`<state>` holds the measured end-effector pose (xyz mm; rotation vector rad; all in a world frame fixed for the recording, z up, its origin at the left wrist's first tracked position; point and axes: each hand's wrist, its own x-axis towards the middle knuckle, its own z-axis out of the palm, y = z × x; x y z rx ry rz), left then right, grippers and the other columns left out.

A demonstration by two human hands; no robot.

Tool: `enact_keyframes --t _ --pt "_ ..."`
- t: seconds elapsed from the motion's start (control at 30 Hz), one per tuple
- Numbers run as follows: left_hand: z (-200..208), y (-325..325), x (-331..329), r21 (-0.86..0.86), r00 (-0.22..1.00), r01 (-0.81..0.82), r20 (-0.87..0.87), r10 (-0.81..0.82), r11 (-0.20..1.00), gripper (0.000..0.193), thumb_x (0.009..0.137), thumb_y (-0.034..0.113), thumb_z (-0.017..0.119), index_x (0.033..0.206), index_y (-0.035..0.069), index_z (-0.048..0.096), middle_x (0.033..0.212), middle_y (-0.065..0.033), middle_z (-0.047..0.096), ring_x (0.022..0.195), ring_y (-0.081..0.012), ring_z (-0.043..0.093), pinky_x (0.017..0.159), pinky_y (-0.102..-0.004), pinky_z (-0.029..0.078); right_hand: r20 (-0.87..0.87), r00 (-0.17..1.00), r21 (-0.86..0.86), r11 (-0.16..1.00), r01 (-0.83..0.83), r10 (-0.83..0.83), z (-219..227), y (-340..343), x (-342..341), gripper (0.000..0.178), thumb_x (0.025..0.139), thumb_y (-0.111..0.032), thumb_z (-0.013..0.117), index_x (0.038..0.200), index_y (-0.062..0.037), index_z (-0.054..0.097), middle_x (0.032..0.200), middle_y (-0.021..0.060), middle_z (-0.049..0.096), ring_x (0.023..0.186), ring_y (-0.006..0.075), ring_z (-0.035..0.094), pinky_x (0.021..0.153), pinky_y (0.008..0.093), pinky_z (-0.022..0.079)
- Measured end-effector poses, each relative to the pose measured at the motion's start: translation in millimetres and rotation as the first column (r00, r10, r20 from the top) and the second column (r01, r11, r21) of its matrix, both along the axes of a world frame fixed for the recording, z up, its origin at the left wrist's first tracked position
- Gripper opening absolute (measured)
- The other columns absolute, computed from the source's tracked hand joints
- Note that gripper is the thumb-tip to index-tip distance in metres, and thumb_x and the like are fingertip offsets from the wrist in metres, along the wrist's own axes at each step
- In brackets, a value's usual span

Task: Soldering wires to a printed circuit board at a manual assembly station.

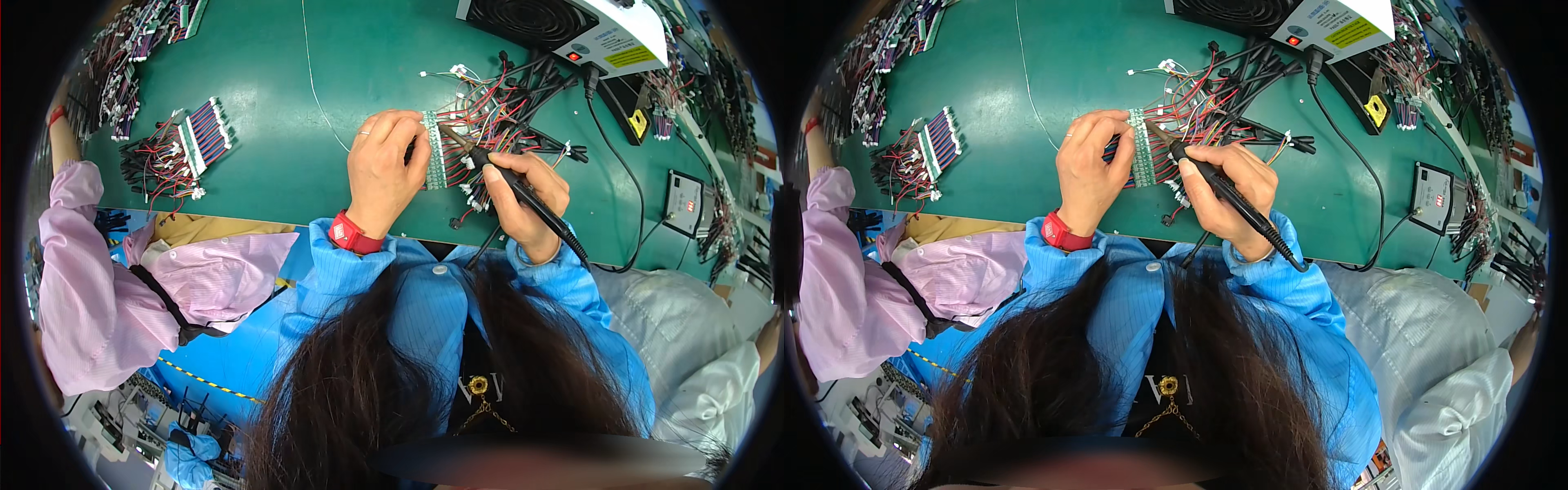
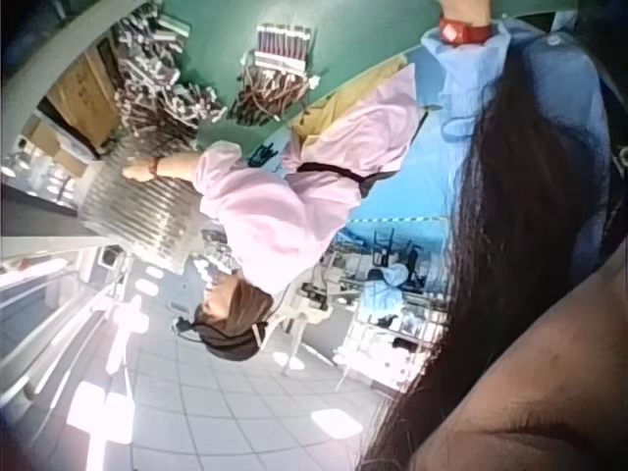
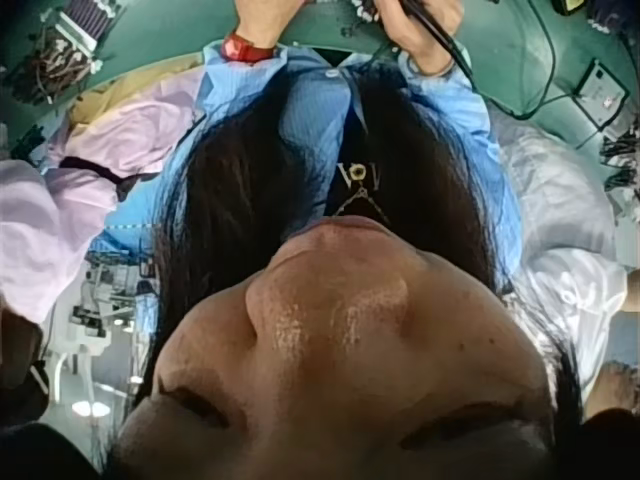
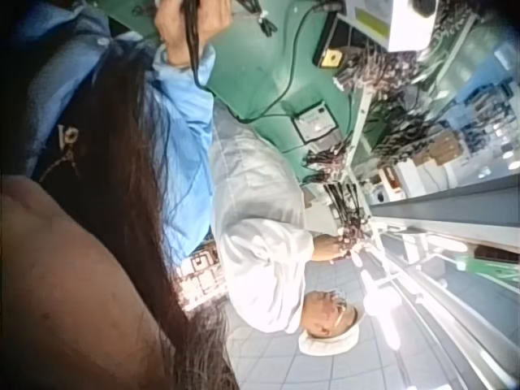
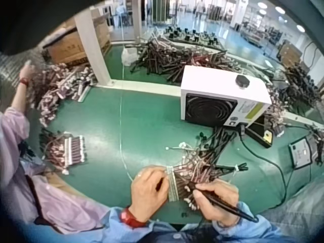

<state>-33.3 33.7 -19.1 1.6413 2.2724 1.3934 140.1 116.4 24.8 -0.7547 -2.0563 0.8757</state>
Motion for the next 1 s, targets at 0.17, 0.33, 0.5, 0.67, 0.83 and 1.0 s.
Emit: enact_keyframes --t 0.17,0.33,0.5,0.67,0.83,1.0 --pt "-0.1 2.8 1.1 0.021 1.000 -0.002 -0.019 0.003 1.000 0.007 0.079 0.005 0.070 0.083 0.005 0.063 0.097 -0.0071 0.069 0.091 -0.0290 0.066 0.081 -0.0397 0.052 0.019 1.000 0.002 1.000 0.009 -0.009 2.2 0.6 1.4 0.016 0.073 -0.002 0.077 0.088 0.0025 0.072 0.066 0.0092 0.066 0.053 0.0180 0.058 0.051 0.0295 0.043" --pt "0.6 -1.0 0.5 0.005 1.000 -0.008 0.026 0.008 1.000 0.007 0.080 0.005 0.070 0.083 0.005 0.063 0.096 -0.0065 0.071 0.091 -0.0291 0.068 0.079 -0.0396 0.053 -0.013 0.998 0.028 0.998 0.058 -0.058 9.0 -3.2 8.4 0.017 0.072 0.000 0.077 0.087 0.0026 0.071 0.064 0.0097 0.064 0.050 0.0190 0.056 0.049 0.0299 0.042" --pt "2.4 -3.8 -0.7 0.063 0.999 -0.011 0.048 0.008 0.998 0.006 0.082 0.004 0.072 0.086 0.004 0.067 0.094 -0.0084 0.074 0.091 -0.0288 0.070 0.084 -0.0380 0.053 -0.072 0.997 0.066 0.997 0.046 -0.041 10.7 -1.6 9.3 0.017 0.071 0.000 0.078 0.087 0.0020 0.071 0.060 0.0086 0.061 0.049 0.0184 0.055 0.047 0.0299 0.040" --pt "-5.3 -6.6 -1.6 0.139 0.998 0.018 -0.062 -0.010 0.990 0.007 0.080 0.005 0.072 0.085 0.007 0.067 0.092 -0.0042 0.072 0.092 -0.0273 0.069 0.085 -0.0410 0.052 -0.019 0.998 -0.007 0.998 0.066 -0.066 3.6 -5.6 14.5 0.017 0.073 -0.003 0.078 0.088 0.0010 0.073 0.061 0.0082 0.061 0.050 0.0177 0.056 0.049 0.0294 0.041" --pt "-3.9 -4.7 1.0 0.044 0.992 0.014 -0.128 -0.008 0.999 0.009 0.079 0.007 0.073 0.084 0.009 0.066 0.088 -0.0036 0.070 0.098 -0.0252 0.066 0.087 -0.0387 0.047 -0.028 0.999 -0.019 0.999 0.041 -0.041 2.6 -5.3 9.2 0.015 0.073 -0.004 0.078 0.087 0.0009 0.073 0.063 0.0086 0.064 0.051 0.0178 0.058 0.050 0.0292 0.042" --pt "-0.4 -2.2 5.7 0.012 0.992 -0.030 -0.122 0.031 0.999 0.008 0.079 0.005 0.072 0.082 0.007 0.065 0.087 -0.0041 0.071 0.095 -0.0268 0.068 0.088 -0.0396 0.049 0.000 1.000 -0.021 0.999 0.025 -0.025 3.1 -2.9 6.8 0.015 0.074 -0.004 0.078 0.087 0.0013 0.073 0.064 0.0087 0.065 0.052 0.0178 0.059 0.051 0.0294 0.044"
